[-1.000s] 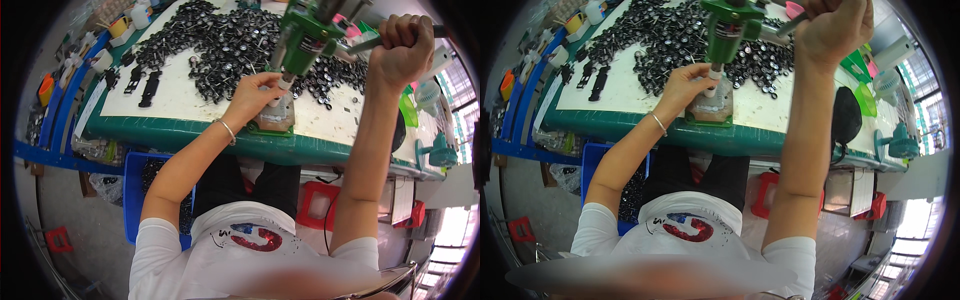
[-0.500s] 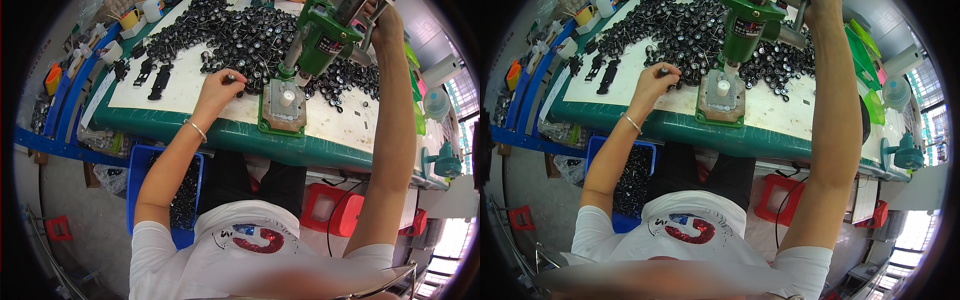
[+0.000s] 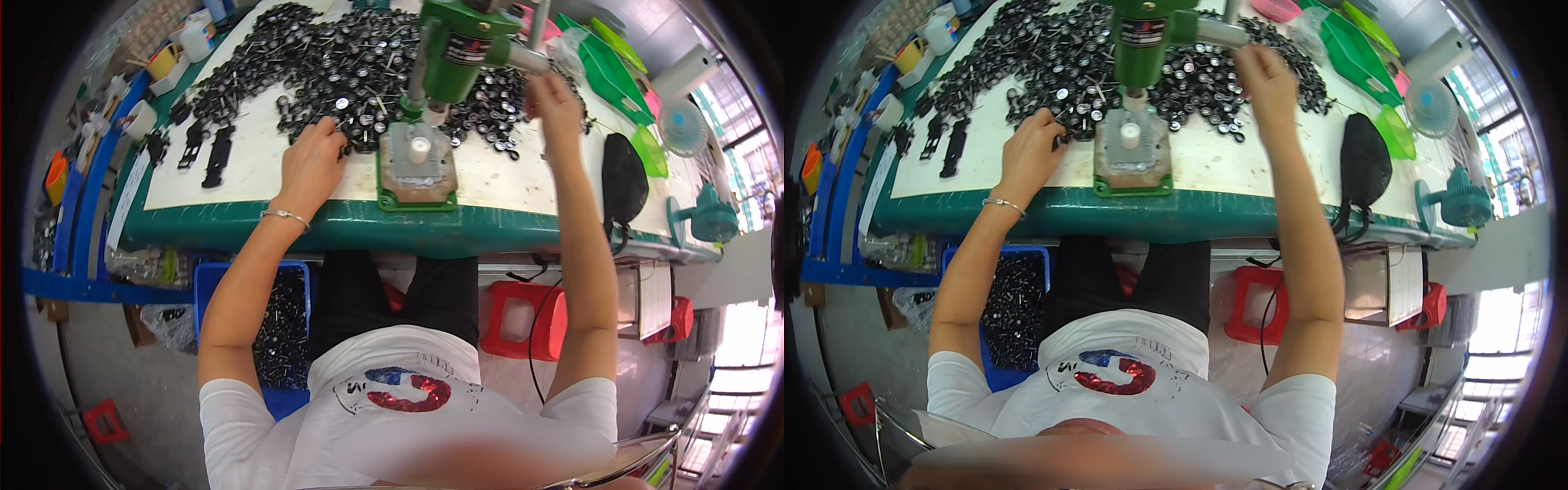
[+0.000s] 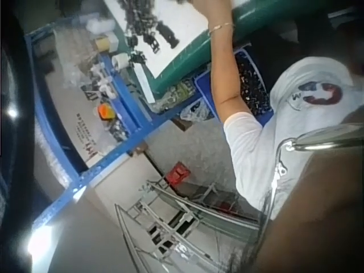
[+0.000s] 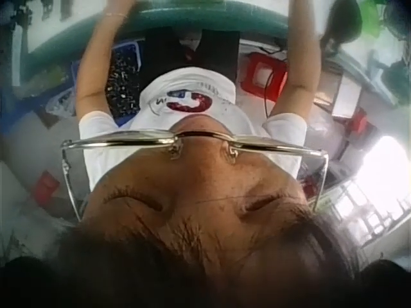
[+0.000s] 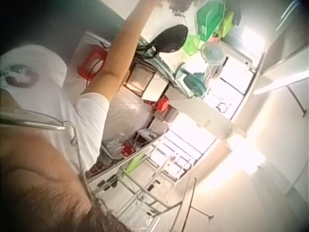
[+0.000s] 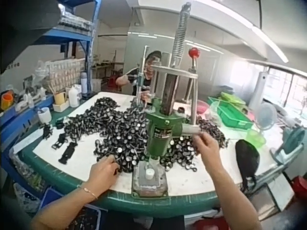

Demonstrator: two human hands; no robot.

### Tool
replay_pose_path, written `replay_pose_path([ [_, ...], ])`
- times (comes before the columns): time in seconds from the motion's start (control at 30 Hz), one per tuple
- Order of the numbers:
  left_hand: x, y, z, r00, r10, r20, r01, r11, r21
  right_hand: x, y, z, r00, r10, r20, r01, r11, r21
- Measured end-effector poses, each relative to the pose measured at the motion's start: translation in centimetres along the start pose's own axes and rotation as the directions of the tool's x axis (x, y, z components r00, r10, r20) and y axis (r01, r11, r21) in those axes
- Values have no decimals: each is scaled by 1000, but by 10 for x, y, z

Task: The person assembles small plastic components by hand using a manual press machine.

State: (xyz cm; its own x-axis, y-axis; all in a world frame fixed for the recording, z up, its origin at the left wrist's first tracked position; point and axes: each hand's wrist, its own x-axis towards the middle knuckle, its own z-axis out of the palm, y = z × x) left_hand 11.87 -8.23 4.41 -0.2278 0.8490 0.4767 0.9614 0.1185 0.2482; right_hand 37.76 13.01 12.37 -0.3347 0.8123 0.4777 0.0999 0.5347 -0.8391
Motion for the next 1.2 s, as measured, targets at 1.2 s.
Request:
replay_pose_path([
  [1.2, 0, 52, 9, 926, -317, 207, 260, 136, -956, -87, -6, 81, 916, 14, 402, 20, 997, -79],
])
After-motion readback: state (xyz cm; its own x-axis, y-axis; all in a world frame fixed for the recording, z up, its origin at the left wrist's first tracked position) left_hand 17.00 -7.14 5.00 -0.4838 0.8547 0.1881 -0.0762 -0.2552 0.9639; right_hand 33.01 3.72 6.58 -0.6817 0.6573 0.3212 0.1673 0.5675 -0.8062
